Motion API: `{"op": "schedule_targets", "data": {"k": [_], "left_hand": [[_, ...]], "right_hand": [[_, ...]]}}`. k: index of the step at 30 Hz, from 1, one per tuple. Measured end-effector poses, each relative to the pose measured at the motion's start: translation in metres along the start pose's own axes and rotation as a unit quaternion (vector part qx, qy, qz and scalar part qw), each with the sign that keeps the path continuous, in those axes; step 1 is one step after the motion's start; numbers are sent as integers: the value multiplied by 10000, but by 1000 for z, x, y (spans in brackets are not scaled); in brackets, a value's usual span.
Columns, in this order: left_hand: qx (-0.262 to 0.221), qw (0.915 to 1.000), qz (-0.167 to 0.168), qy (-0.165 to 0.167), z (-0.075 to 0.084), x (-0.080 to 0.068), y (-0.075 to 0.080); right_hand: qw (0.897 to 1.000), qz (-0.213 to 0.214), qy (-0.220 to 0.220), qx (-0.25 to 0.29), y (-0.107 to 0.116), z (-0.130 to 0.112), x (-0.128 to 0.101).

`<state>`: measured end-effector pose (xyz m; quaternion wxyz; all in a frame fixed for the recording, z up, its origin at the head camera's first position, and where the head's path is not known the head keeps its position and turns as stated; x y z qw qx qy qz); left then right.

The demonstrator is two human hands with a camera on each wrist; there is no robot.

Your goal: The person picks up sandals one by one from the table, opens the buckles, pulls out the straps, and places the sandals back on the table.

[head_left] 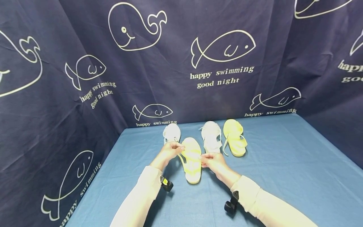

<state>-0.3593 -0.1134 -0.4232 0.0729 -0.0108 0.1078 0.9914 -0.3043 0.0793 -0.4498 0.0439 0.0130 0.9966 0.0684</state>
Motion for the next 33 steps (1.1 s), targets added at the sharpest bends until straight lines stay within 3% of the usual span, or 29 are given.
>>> {"op": "schedule_targets", "data": {"k": [8,16,24,33], "left_hand": [[-221,9997,103,-51,1,-2,0],[-234,9963,824,-104,7,-5,7],[-393,9944,971,-165,13,-6,3],[-489,9947,878,-207,17,0,-8]], "right_hand": [[10000,-4,-33,43,0,0,0],[9995,-45,-127,300,3,1,-2],[9995,-54,-143,268,0,2,-2],[9993,-15,-164,330,1,3,-3]]}}
Point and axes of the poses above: each hand's wrist, its own x-axis towards the middle knuckle, its own y-axis out of the back of the hand, z = x × y, the point moved 7 cm from there along x, towards the middle knuckle, and after that the axes turned 8 degrees about -x, right-handed, at the moved point
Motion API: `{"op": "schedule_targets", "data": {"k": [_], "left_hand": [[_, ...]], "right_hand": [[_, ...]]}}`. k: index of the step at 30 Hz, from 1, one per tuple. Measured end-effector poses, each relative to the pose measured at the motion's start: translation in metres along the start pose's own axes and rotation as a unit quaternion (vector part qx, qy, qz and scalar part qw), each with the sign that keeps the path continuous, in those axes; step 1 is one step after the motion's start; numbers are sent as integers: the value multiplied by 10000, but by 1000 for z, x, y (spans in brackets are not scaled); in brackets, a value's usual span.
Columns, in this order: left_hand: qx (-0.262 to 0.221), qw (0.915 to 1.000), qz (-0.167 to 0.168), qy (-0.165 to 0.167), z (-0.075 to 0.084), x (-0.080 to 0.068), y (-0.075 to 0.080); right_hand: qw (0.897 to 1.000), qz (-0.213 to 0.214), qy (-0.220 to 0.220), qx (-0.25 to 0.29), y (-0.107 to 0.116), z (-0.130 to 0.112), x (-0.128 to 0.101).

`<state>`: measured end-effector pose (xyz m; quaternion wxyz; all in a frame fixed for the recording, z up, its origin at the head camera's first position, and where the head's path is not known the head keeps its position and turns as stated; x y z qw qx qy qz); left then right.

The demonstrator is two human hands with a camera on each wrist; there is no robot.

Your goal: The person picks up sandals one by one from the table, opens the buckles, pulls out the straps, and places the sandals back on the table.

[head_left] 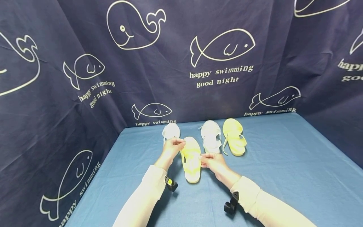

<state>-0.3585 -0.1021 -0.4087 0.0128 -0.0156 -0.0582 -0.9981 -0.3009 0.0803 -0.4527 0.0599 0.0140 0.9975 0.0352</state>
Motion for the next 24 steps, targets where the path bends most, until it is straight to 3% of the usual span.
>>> {"op": "schedule_targets", "data": {"k": [12,24], "left_hand": [[414,9991,-108,-37,-5,3,-4],[381,9990,-214,-33,-5,0,-4]], "right_hand": [[9999,17,10,107,0,0,-1],[9999,28,-11,115,-1,0,-2]]}}
Point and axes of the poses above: each hand's wrist, its own x-axis towards the middle knuckle, its own y-axis out of the back of the hand, z = x × y, the point moved 7 cm from there along x, towards the middle knuckle, and after that the axes turned 8 degrees about -x, right-handed, at the moved point
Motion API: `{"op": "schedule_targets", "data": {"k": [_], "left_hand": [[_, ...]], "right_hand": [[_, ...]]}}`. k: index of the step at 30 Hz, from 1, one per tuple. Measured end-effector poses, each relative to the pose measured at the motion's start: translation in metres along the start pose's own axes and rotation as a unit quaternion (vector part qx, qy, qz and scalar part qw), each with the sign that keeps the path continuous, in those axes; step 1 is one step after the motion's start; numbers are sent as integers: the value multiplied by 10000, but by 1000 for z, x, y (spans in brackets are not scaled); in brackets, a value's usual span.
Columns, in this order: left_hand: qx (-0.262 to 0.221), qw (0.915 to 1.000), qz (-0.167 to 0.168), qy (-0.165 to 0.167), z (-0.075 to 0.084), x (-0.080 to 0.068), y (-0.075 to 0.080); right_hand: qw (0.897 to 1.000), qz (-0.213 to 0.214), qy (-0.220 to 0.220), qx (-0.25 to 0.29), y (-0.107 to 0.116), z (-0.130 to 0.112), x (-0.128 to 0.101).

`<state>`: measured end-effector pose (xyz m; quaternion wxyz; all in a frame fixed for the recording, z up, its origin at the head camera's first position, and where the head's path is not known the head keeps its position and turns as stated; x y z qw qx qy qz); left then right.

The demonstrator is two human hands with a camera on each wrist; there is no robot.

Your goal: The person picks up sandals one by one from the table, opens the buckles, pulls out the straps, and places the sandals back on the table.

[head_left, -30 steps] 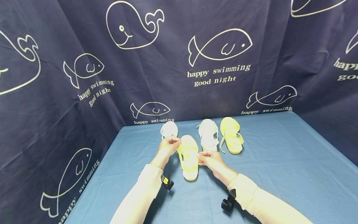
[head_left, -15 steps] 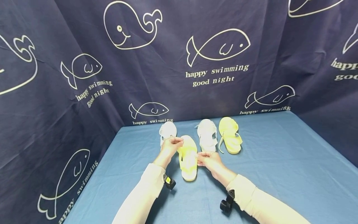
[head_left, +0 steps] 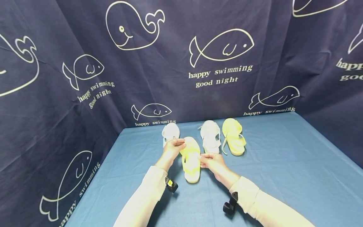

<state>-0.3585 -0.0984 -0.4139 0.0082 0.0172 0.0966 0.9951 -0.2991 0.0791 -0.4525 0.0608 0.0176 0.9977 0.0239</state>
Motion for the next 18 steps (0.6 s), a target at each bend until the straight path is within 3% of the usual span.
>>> {"op": "schedule_targets", "data": {"k": [8,18], "left_hand": [[-100,9999,33,26,0,-3,2],[-268,9996,61,-86,-4,-15,10]], "right_hand": [[9999,-69,-53,101,-2,0,-2],[9982,350,77,-471,-4,-4,-6]]}}
Point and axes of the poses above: each hand's wrist, its own x-axis towards the middle knuckle, its own y-axis out of the back of the hand, z = x × y, the point moved 7 cm from there along x, towards the middle knuckle, and after that the axes turned 8 degrees about -x, right-handed, at the moved point
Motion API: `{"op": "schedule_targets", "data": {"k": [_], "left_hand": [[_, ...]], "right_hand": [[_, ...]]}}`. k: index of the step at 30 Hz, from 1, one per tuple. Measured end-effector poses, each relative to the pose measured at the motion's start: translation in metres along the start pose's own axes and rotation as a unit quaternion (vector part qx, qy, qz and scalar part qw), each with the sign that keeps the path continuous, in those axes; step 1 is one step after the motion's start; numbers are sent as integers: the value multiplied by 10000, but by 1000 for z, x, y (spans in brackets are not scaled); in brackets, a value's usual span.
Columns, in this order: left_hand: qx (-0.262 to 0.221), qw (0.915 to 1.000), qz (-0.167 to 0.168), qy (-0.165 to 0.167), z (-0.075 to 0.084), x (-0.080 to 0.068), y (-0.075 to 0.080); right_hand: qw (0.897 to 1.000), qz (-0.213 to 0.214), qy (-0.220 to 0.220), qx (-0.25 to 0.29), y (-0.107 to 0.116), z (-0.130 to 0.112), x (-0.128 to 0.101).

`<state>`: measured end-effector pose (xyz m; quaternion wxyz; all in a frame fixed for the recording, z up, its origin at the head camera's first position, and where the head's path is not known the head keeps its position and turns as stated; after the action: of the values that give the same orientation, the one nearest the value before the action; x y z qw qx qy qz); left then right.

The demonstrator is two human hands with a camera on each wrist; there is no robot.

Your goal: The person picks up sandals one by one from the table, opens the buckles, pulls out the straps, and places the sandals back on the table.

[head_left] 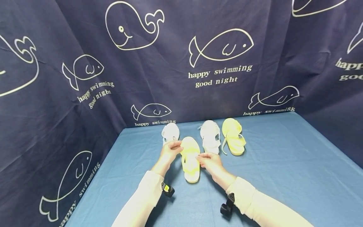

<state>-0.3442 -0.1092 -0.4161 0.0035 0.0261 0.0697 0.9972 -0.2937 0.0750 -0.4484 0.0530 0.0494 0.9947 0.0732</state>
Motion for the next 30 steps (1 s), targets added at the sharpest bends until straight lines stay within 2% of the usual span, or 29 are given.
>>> {"op": "schedule_targets", "data": {"k": [8,15,21,25,30], "left_hand": [[-198,9988,346,-300,0,-19,10],[-697,9945,735,-278,-6,-37,15],[-853,9917,962,91,-16,-51,16],[-1019,9900,912,341,-25,-56,13],[-1586,9837,716,458,-28,-61,7]], "right_hand": [[9999,84,67,-122,-4,-1,-3],[9998,166,50,50,-4,-5,-10],[9996,262,-88,83,-5,-5,-15],[9996,238,-142,72,-6,-5,-19],[9981,166,-90,578,-9,-5,-25]]}}
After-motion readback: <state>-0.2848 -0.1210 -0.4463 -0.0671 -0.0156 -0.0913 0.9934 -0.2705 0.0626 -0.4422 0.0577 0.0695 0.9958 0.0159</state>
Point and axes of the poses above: each hand's wrist, its own x-axis towards the middle knuckle, its own y-axis out of the back of the hand, z = x × y, the point moved 7 cm from there along x, towards the middle knuckle, and after that the axes turned 8 degrees about -x, right-handed, at the moved point
